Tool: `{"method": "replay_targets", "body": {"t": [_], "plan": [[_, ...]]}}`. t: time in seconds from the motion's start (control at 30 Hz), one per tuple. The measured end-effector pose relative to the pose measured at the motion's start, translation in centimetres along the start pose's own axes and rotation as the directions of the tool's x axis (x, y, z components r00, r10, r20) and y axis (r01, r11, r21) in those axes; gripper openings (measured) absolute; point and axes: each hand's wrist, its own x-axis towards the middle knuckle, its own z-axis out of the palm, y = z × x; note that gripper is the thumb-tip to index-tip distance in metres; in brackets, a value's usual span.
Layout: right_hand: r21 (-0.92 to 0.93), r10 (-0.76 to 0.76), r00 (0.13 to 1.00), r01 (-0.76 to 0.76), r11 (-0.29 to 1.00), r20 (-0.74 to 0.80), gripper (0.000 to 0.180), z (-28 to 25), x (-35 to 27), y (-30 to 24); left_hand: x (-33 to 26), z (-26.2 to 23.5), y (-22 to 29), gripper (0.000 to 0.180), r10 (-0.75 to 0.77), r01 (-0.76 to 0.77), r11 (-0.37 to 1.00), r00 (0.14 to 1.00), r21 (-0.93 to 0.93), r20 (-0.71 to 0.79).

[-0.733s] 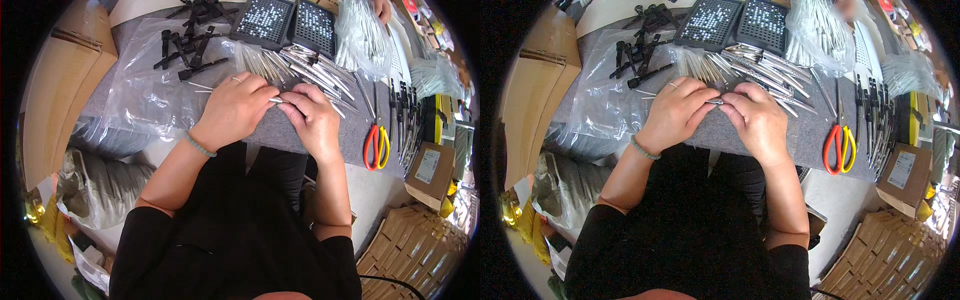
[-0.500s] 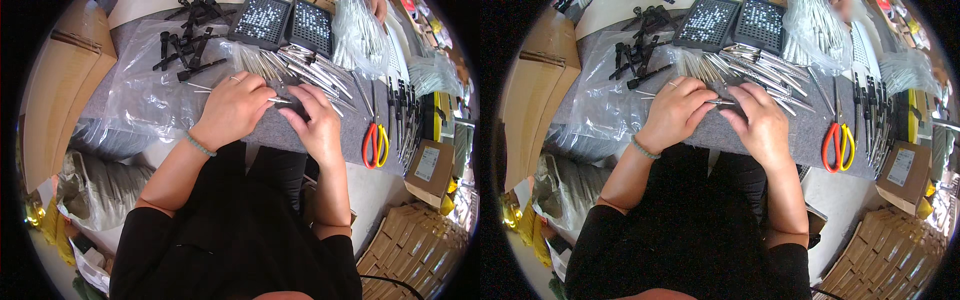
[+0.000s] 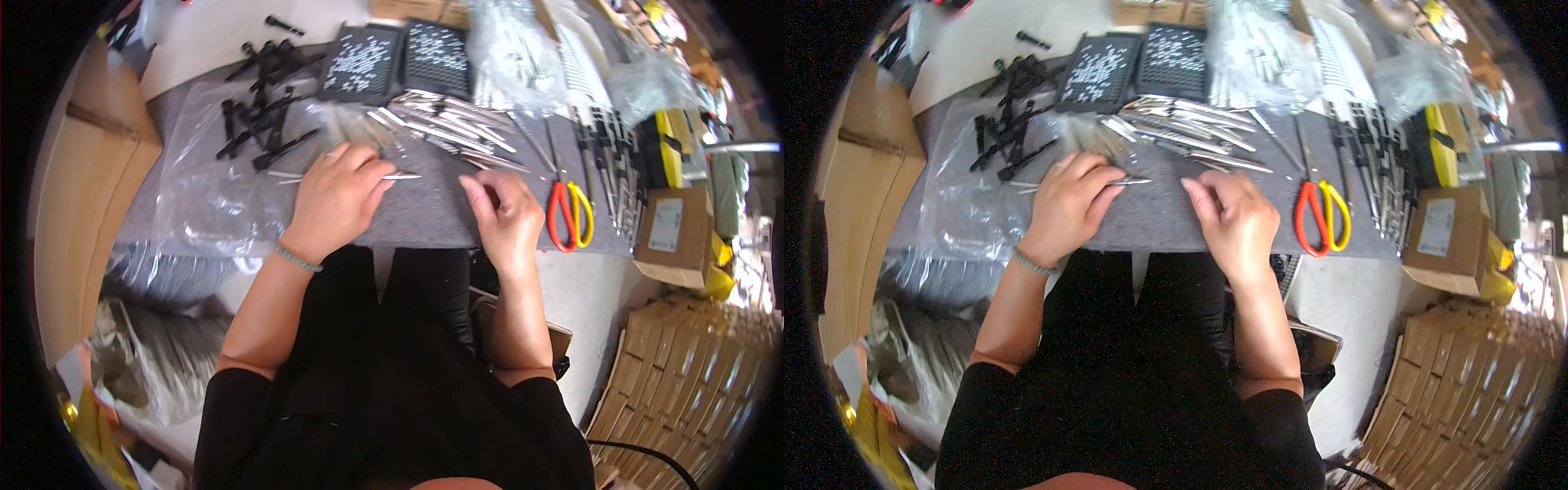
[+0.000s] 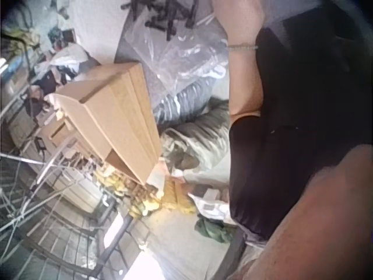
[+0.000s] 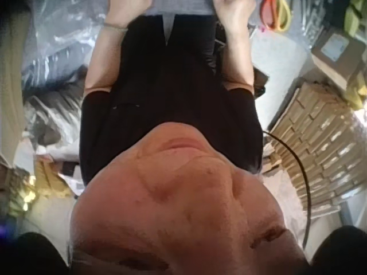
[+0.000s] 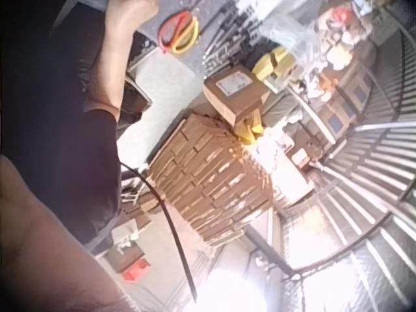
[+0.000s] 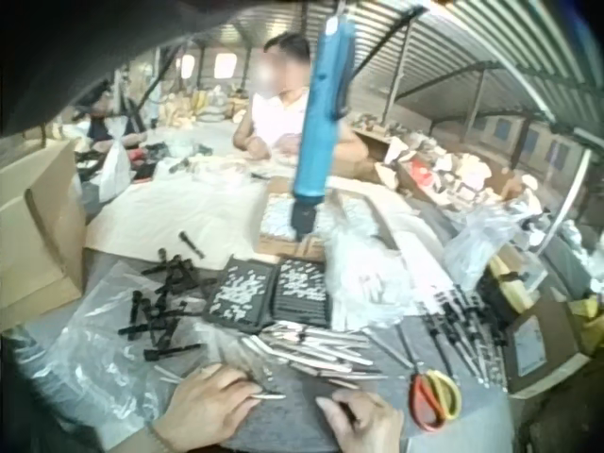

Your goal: Assembling small metal and plastic hardware components using an electric screwdriver.

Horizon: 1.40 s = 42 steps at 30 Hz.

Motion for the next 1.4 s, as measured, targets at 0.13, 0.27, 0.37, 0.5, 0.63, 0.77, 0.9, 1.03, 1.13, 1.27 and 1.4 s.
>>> {"method": "replay_targets", "body": {"t": [0.13, 0.27, 0.37, 0.5, 0.63, 0.77, 0.9, 1.03, 1.13, 1.27, 1.4], "plan": [[-0.193, 0.128, 0.96, -0.179, 0.965, -0.249, 0.018, -3.2, 2.4, 4.0, 0.3, 0.1, 0.2, 0.013, -0.005, 0.005, 1.0, 1.0, 0.001, 0.003], [-0.328, 0.159, 0.947, -0.249, 0.911, -0.279, 0.025, -6.4, 3.5, 8.8, 0.6, -0.6, 0.2, 0.012, -0.007, 0.007, 1.0, 1.0, 0.007, -0.016], [-0.252, 0.13, 0.958, -0.196, 0.948, -0.254, 0.027, -6.8, 5.9, 7.8, 0.3, -0.7, 0.2, 0.011, -0.016, 0.017, 0.999, 1.0, 0.034, -0.023], [0.379, 0.06, 0.99, -0.008, 0.925, -0.125, 0.039, -4.8, 10.4, 3.2, -0.5, -0.9, 0.4, 0.011, 0.002, -0.001, 1.0, 0.999, 0.031, -0.048], [0.748, -0.071, 0.993, 0.118, 0.653, -0.094, 0.056, -3.2, 16.3, -3.9, -1.7, -0.5, 0.7, 0.012, -0.006, 0.007, 0.999, 1.0, 0.033, -0.022], [0.77, -0.108, 0.986, 0.167, 0.615, -0.127, 0.064, -1.6, 25.2, -4.1, -1.3, -0.3, 0.9, 0.013, 0.003, -0.003, 1.0, 1.0, 0.006, -0.028], [0.854, -0.313, 0.948, 0.213, 0.474, -0.063, 0.052, -1.9, 28.1, -6.2, -0.8, -0.2, 0.6, 0.013, 0.008, -0.006, 0.998, 0.999, 0.065, -0.037], [0.944, -0.114, 0.993, 0.067, 0.323, -0.031, 0.039, -1.6, 25.4, -9.4, -0.2, -0.2, -0.3, 0.014, -0.011, 0.011, 1.0, 1.0, 0.013, -0.006], [0.951, -0.128, 0.988, 0.125, 0.283, -0.092, 0.036, -0.2, 24.4, -8.5, 0.1, 0.2, -0.7, 0.014, -0.007, 0.006, 1.0, 1.0, -0.013, -0.004], [0.949, -0.078, 0.997, -0.001, 0.314, 0.027, 0.032, 1.3, 22.1, -8.1, -0.3, 0.0, -0.9, 0.015, -0.015, 0.015, 1.0, 1.0, 0.02, 0.004], [0.93, -0.083, 0.996, 0.02, 0.366, 0.011, 0.032, 1.9, 19.2, -8.7, -0.6, 0.0, -0.6, 0.015, -0.018, 0.018, 1.0, 1.0, 0.024, 0.003]]}}
